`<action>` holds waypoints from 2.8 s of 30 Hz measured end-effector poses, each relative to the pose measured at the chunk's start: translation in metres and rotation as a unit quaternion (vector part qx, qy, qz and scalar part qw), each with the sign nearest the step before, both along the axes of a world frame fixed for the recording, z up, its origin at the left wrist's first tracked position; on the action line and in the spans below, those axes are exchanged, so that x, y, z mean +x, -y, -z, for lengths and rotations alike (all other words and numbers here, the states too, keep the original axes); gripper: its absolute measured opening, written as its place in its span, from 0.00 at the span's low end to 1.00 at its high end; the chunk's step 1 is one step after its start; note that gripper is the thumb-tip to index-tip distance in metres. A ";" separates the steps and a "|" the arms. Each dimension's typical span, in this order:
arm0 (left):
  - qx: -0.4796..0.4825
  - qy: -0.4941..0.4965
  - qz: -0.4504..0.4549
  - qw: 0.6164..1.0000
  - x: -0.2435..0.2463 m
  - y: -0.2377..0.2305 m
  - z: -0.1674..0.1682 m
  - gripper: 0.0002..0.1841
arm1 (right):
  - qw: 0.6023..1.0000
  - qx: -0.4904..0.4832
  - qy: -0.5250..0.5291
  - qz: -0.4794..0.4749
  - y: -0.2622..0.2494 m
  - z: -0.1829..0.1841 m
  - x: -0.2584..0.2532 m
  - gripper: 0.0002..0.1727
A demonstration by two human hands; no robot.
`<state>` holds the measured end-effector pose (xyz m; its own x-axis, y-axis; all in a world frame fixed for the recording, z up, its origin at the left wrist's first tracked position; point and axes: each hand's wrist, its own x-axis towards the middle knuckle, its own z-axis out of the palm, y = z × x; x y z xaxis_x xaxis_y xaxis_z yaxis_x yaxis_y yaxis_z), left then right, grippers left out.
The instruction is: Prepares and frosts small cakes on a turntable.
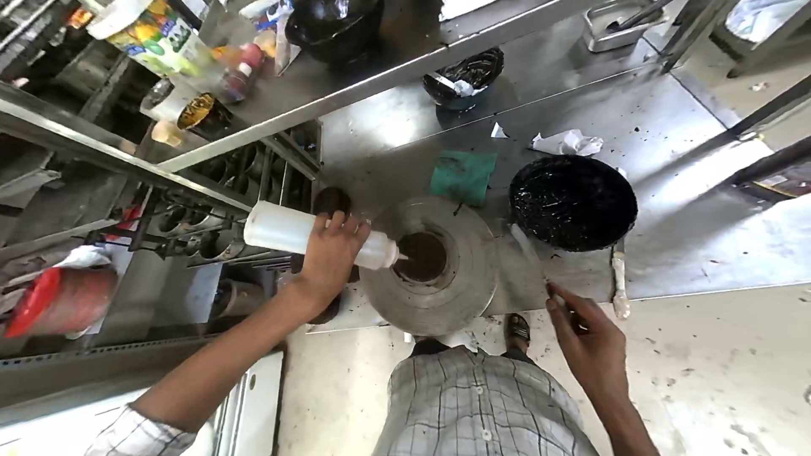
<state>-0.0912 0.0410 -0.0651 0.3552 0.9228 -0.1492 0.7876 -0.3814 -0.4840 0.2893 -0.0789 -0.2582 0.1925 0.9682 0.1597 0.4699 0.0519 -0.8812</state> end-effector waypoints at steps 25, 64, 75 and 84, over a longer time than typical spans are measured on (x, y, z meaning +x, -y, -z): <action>0.040 0.492 -0.073 0.867 -0.088 -0.052 0.054 0.43 | 0.961 -0.068 0.070 -0.257 -0.026 -0.041 -0.087 0.18; -0.127 0.698 -0.409 0.574 -0.063 -0.021 0.132 0.17 | 0.960 -0.225 -0.088 -0.140 -0.059 -0.080 0.024 0.16; -0.084 0.795 -0.392 0.456 -0.017 0.154 0.176 0.12 | 0.966 0.001 0.225 -0.123 -0.014 -0.050 -0.086 0.19; -0.107 0.804 -0.425 0.401 -0.006 0.161 0.167 0.30 | 0.968 -0.011 0.182 -0.171 -0.019 -0.050 -0.069 0.17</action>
